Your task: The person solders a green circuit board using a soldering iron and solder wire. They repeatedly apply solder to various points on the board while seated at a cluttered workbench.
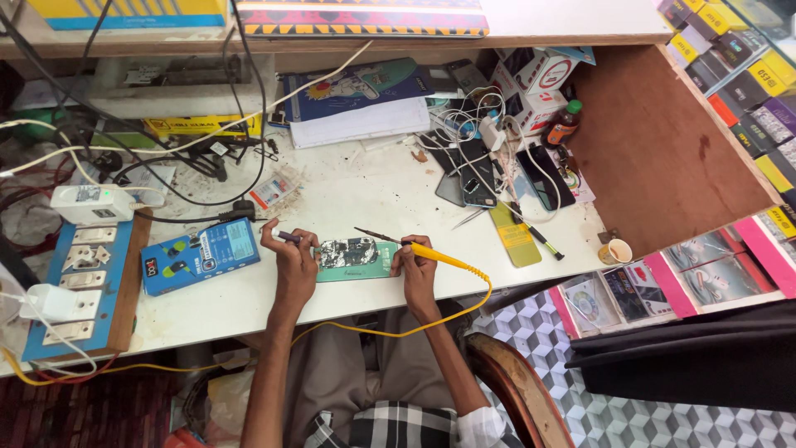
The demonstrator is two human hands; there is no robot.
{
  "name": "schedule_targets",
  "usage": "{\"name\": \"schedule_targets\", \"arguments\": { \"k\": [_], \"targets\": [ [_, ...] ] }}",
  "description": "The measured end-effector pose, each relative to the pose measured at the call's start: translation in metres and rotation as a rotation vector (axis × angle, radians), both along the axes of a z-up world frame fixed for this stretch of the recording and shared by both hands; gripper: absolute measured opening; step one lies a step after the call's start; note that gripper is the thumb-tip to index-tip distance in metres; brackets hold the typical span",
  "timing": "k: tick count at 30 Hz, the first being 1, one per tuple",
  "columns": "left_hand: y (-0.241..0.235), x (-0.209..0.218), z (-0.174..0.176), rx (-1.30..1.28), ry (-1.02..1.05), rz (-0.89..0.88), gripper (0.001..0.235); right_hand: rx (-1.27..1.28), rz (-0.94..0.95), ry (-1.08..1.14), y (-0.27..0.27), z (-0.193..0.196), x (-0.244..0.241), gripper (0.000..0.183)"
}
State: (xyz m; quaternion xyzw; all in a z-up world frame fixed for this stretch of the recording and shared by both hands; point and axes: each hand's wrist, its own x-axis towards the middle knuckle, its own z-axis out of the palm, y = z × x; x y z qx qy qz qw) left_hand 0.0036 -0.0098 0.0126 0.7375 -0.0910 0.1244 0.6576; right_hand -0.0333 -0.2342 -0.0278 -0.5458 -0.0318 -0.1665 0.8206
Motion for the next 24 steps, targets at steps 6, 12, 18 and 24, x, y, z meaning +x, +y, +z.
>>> {"name": "schedule_targets", "arguments": {
  "k": [6, 12, 18, 24],
  "targets": [
    [0.0014, -0.0010, -0.0021, 0.014, -0.069, 0.010, 0.044, -0.044, -0.015, 0.019, 0.0015, 0.0001, 0.0005, 0.024],
    [0.0034, 0.0005, -0.0054, 0.047, -0.098, 0.032, 0.044, -0.070, -0.026, 0.026, 0.0011, -0.0018, 0.0008, 0.024],
    [0.0044, -0.0012, -0.0046, 0.066, -0.106, 0.019, 0.040, -0.091, -0.038, 0.059, 0.0014, 0.0000, 0.0014, 0.025],
    [0.0064, -0.0011, -0.0010, 0.051, -0.105, 0.013, 0.040, -0.100, -0.048, 0.023, 0.0040, 0.0030, -0.0002, 0.028]
  ]
}}
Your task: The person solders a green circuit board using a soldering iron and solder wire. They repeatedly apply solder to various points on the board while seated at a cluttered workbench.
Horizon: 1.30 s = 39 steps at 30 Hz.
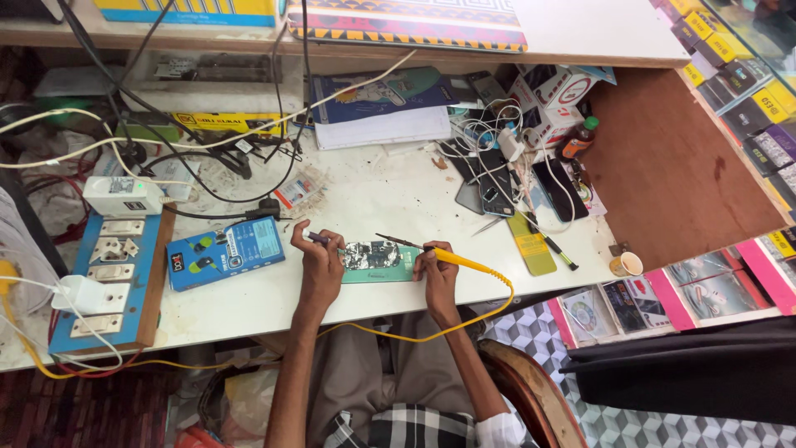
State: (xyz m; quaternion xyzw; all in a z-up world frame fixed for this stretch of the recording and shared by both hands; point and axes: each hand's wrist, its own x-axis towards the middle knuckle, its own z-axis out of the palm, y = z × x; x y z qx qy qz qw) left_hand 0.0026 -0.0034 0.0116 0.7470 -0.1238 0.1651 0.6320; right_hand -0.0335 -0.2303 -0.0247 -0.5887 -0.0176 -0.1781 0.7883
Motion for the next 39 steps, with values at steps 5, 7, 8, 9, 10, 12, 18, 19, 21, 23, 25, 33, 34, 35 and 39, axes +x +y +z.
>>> {"name": "schedule_targets", "arguments": {
  "k": [5, 7, 8, 9, 10, 12, 18, 19, 21, 23, 25, 33, 34, 35, 39],
  "targets": [
    [-0.0007, -0.0008, -0.0006, -0.021, -0.014, -0.007, 0.042, -0.001, -0.013, 0.018, -0.0014, -0.0032, 0.0002, 0.028],
    [0.0002, -0.0002, 0.0009, -0.023, -0.008, -0.008, 0.042, 0.004, -0.007, 0.015, -0.0008, -0.0042, 0.0015, 0.028],
    [0.0006, -0.0007, 0.0015, -0.025, 0.013, -0.009, 0.043, 0.007, -0.002, 0.011, -0.0008, -0.0048, 0.0013, 0.028],
    [0.0004, -0.0001, 0.0026, -0.027, 0.032, -0.012, 0.044, 0.011, 0.003, 0.005, -0.0014, -0.0048, 0.0022, 0.027],
    [0.0002, 0.0002, 0.0037, -0.035, 0.053, -0.015, 0.044, 0.022, 0.009, 0.004, -0.0018, -0.0047, 0.0029, 0.027],
    [-0.0001, -0.0008, 0.0045, -0.052, 0.098, -0.021, 0.044, 0.044, 0.023, 0.005, -0.0023, -0.0049, 0.0024, 0.026],
    [-0.0016, -0.0001, 0.0021, -0.080, 0.071, -0.005, 0.044, 0.036, 0.028, 0.020, -0.0020, -0.0067, 0.0020, 0.023],
    [-0.0017, 0.0003, 0.0012, -0.073, 0.064, 0.001, 0.045, 0.034, 0.029, 0.021, -0.0022, -0.0072, 0.0018, 0.023],
    [-0.0021, 0.0014, 0.0004, -0.061, 0.047, 0.014, 0.046, 0.028, 0.034, 0.020, -0.0024, -0.0074, 0.0019, 0.022],
    [-0.0021, 0.0011, 0.0003, -0.092, 0.097, -0.007, 0.044, 0.043, 0.041, 0.015, -0.0022, -0.0076, 0.0016, 0.022],
    [-0.0023, 0.0010, 0.0015, -0.093, 0.115, -0.015, 0.043, 0.041, 0.050, 0.007, -0.0019, -0.0071, 0.0011, 0.023],
    [-0.0031, 0.0004, 0.0041, -0.059, 0.082, -0.002, 0.042, 0.042, 0.064, 0.020, -0.0018, -0.0019, -0.0001, 0.025],
    [-0.0030, -0.0002, 0.0034, -0.058, 0.085, -0.001, 0.042, 0.037, 0.060, 0.014, -0.0018, -0.0019, -0.0008, 0.025],
    [-0.0031, 0.0000, 0.0031, -0.058, 0.088, 0.001, 0.043, 0.033, 0.057, 0.007, -0.0019, -0.0016, -0.0007, 0.025],
    [-0.0028, 0.0006, 0.0012, -0.076, 0.094, -0.009, 0.041, 0.048, 0.054, 0.011, -0.0016, -0.0029, 0.0004, 0.027]
  ]
}}
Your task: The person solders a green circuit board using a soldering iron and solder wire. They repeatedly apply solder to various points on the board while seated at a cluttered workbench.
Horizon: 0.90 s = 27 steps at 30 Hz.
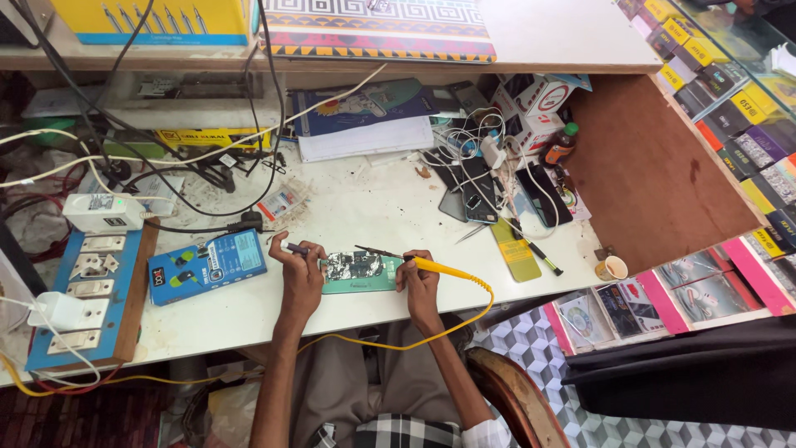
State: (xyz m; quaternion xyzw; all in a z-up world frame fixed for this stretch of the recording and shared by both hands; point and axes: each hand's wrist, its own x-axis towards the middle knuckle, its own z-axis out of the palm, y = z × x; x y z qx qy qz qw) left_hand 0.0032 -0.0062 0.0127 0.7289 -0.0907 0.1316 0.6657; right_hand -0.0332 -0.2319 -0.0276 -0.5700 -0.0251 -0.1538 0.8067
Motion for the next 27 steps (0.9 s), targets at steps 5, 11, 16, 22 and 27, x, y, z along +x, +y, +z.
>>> {"name": "schedule_targets", "arguments": {
  "k": [5, 11, 16, 22, 27],
  "targets": [
    [0.0001, -0.0006, 0.0001, -0.005, 0.014, 0.001, 0.044, -0.025, -0.016, -0.001, 0.0000, -0.0011, 0.0010, 0.028],
    [0.0013, -0.0005, 0.0001, -0.013, -0.029, -0.013, 0.043, -0.043, -0.016, -0.002, -0.0003, -0.0004, 0.0011, 0.028],
    [0.0020, -0.0020, 0.0023, -0.016, 0.006, -0.023, 0.044, -0.047, -0.010, 0.007, -0.0007, -0.0008, 0.0007, 0.027],
    [0.0027, -0.0047, 0.0049, -0.002, 0.010, -0.012, 0.046, -0.058, -0.011, 0.012, 0.0003, -0.0007, 0.0005, 0.026],
    [0.0023, -0.0016, 0.0040, -0.003, -0.022, -0.014, 0.044, -0.056, -0.005, 0.009, -0.0007, 0.0005, -0.0004, 0.026]
  ]
}}
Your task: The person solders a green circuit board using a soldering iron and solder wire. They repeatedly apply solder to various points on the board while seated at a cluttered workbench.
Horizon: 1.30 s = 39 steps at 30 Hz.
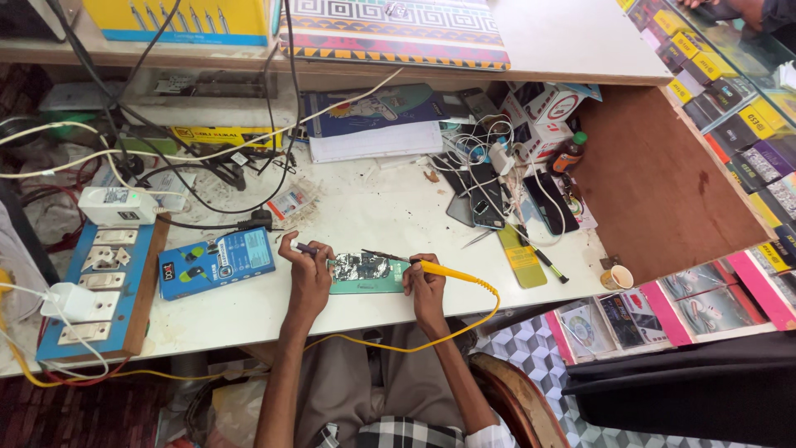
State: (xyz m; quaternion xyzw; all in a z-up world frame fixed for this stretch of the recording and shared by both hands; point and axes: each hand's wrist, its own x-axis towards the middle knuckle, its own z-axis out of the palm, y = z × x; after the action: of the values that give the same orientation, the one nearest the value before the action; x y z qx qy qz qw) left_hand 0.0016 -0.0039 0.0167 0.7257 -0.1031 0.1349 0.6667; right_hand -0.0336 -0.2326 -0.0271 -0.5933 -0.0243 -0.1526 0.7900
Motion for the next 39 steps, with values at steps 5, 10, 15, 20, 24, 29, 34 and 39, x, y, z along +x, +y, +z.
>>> {"name": "schedule_targets", "arguments": {
  "k": [5, 10, 15, 20, 24, 29, 34, 39],
  "targets": [
    [0.0004, 0.0001, -0.0031, 0.006, -0.005, 0.011, 0.044, 0.015, 0.006, 0.007, 0.0012, -0.0004, 0.0000, 0.025],
    [-0.0003, 0.0011, -0.0025, 0.021, 0.013, 0.017, 0.041, -0.008, 0.008, 0.000, 0.0009, 0.0001, -0.0007, 0.024],
    [-0.0014, 0.0007, -0.0023, -0.001, -0.010, 0.007, 0.041, -0.009, 0.018, 0.004, 0.0004, 0.0001, 0.0000, 0.023],
    [-0.0013, 0.0004, -0.0026, 0.022, 0.014, 0.025, 0.041, 0.021, 0.038, 0.000, 0.0002, -0.0018, 0.0012, 0.023],
    [-0.0009, 0.0008, -0.0016, 0.030, -0.031, 0.019, 0.041, 0.006, 0.038, -0.010, 0.0000, -0.0016, 0.0012, 0.023],
    [-0.0005, -0.0005, -0.0040, 0.012, -0.007, 0.017, 0.042, -0.016, 0.039, 0.002, 0.0001, -0.0007, -0.0016, 0.024],
    [-0.0003, -0.0011, -0.0049, -0.007, -0.002, 0.006, 0.043, -0.013, 0.028, 0.020, 0.0011, 0.0023, -0.0025, 0.024],
    [0.0000, -0.0003, -0.0030, 0.021, -0.024, 0.017, 0.041, -0.046, 0.012, 0.021, 0.0015, 0.0029, -0.0020, 0.026]
  ]
}}
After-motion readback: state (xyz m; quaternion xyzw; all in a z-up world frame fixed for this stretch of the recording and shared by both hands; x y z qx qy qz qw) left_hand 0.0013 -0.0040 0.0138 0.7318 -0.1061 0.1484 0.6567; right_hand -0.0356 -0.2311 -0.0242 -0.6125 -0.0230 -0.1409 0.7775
